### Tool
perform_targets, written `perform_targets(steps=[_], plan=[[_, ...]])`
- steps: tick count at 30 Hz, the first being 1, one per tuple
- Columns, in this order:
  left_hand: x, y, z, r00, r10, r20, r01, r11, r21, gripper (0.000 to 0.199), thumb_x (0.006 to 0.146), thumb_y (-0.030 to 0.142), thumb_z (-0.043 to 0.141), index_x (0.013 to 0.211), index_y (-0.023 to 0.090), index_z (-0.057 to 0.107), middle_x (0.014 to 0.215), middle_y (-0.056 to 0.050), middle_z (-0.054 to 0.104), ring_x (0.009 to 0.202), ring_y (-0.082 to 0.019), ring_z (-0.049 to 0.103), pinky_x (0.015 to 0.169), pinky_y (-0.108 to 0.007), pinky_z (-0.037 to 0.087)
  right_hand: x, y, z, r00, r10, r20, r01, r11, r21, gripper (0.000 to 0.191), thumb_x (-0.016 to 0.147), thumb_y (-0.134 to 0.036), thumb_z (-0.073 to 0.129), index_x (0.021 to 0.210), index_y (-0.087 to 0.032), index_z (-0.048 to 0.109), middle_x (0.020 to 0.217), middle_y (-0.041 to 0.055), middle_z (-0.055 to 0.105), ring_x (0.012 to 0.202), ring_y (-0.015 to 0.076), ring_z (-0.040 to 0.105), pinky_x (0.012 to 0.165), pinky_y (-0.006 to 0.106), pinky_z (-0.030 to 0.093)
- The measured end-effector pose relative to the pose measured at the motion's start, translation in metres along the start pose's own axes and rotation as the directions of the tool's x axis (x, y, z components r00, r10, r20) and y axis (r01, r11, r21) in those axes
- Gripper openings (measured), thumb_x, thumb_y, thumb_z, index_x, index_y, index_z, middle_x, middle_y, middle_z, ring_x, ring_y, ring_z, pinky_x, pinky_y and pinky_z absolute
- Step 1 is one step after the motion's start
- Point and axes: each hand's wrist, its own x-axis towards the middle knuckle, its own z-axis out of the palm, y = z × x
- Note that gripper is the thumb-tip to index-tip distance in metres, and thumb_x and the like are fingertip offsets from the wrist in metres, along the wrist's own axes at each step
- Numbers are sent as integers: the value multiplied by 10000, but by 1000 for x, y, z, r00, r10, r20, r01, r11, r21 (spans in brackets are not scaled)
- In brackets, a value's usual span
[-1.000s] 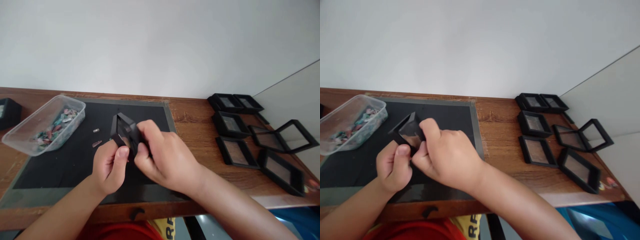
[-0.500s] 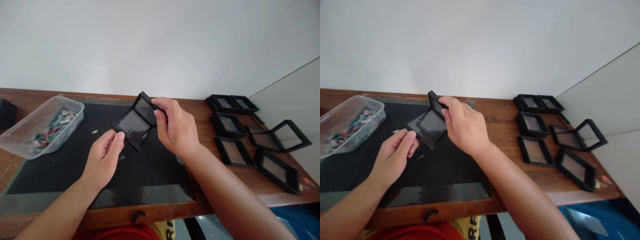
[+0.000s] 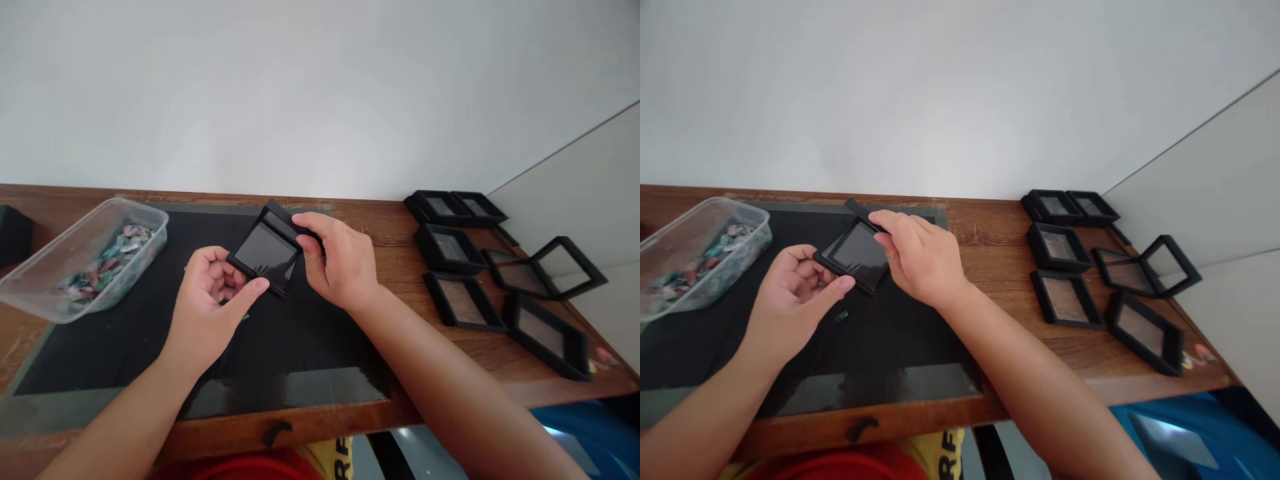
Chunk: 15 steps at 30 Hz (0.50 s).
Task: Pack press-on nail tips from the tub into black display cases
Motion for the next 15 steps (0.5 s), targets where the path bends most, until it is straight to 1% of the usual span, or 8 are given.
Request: perform_targets(steps=[3, 4, 5, 6, 8, 10, 12, 15], plan=[[1, 1, -2, 999, -33, 11, 33, 999, -14, 733, 736, 426, 965, 1326, 242, 571, 769, 58, 661, 714, -158, 687, 579, -235, 609, 1, 2, 0, 992, -103, -69, 100, 994, -48, 264, 1189, -230, 454, 1232, -207, 713, 1112, 46, 882, 891, 195, 834, 810, 314, 673], [1, 2, -3, 999, -34, 12, 34, 999, -7, 759, 729, 415, 973, 1359, 240, 588, 770, 51, 671, 721, -162, 694, 572, -231, 610, 2, 2, 0, 986, -139, -92, 134, 989, -59, 244, 1186, -218, 462, 1218, -198, 703, 1077, 42, 882, 845, 192, 822, 780, 313, 662], [1, 3, -3, 999, -31, 11, 31, 1000, 3, 746, 723, 409, 981, 1352, 234, 620, 776, 40, 683, 727, -163, 700, 566, -223, 607, 3, 3, 1, 979, -169, -110, 163, 984, -67, 226, 1182, -206, 470, 1210, -192, 694, 1049, 38, 880, 812, 190, 810, 758, 313, 653], [0, 4, -4, 1000, -23, 7, 23, 1000, 14, 696, 717, 407, 988, 1304, 227, 661, 784, 27, 695, 730, -162, 704, 560, -215, 603, 3, 4, 1, 974, -190, -121, 182, 981, -72, 212, 1180, -198, 476, 1206, -188, 686, 1035, 36, 879, 801, 188, 804, 752, 311, 646], [-1, 5, -3, 1000, -1, -6, 2, 999, 36, 552, 708, 409, 994, 1147, 213, 722, 788, 8, 706, 722, -156, 704, 552, -204, 592, 4, 5, 2, 968, -213, -131, 205, 976, -69, 197, 1177, -188, 487, 1201, -184, 682, 1030, 36, 878, 815, 184, 804, 758, 303, 638], [-3, 5, -1, 1000, 18, -20, -17, 999, 51, 460, 704, 414, 994, 1025, 210, 735, 770, 7, 698, 698, -148, 697, 544, -199, 578, 4, 5, 2, 966, -230, -118, 225, 973, -56, 201, 1177, -189, 494, 1194, -177, 694, 1013, 38, 875, 813, 180, 800, 753, 296, 627], [-4, 4, 0, 1000, 23, -21, -22, 998, 63, 420, 706, 428, 989, 961, 211, 734, 766, 7, 693, 685, -142, 689, 551, -203, 578, 4, 5, 1, 966, -244, -79, 241, 969, -52, 236, 1186, -210, 484, 1193, -167, 716, 961, 38, 864, 779, 177, 783, 729, 296, 610], [-4, 1, -1, 1000, 10, -9, -9, 996, 87, 413, 712, 465, 980, 928, 214, 735, 789, -3, 703, 678, -138, 674, 556, -211, 572, 3, 4, 1, 969, -248, -13, 246, 966, -77, 327, 1217, -264, 425, 1204, -178, 741, 897, 20, 842, 731, 163, 750, 701, 291, 583]])
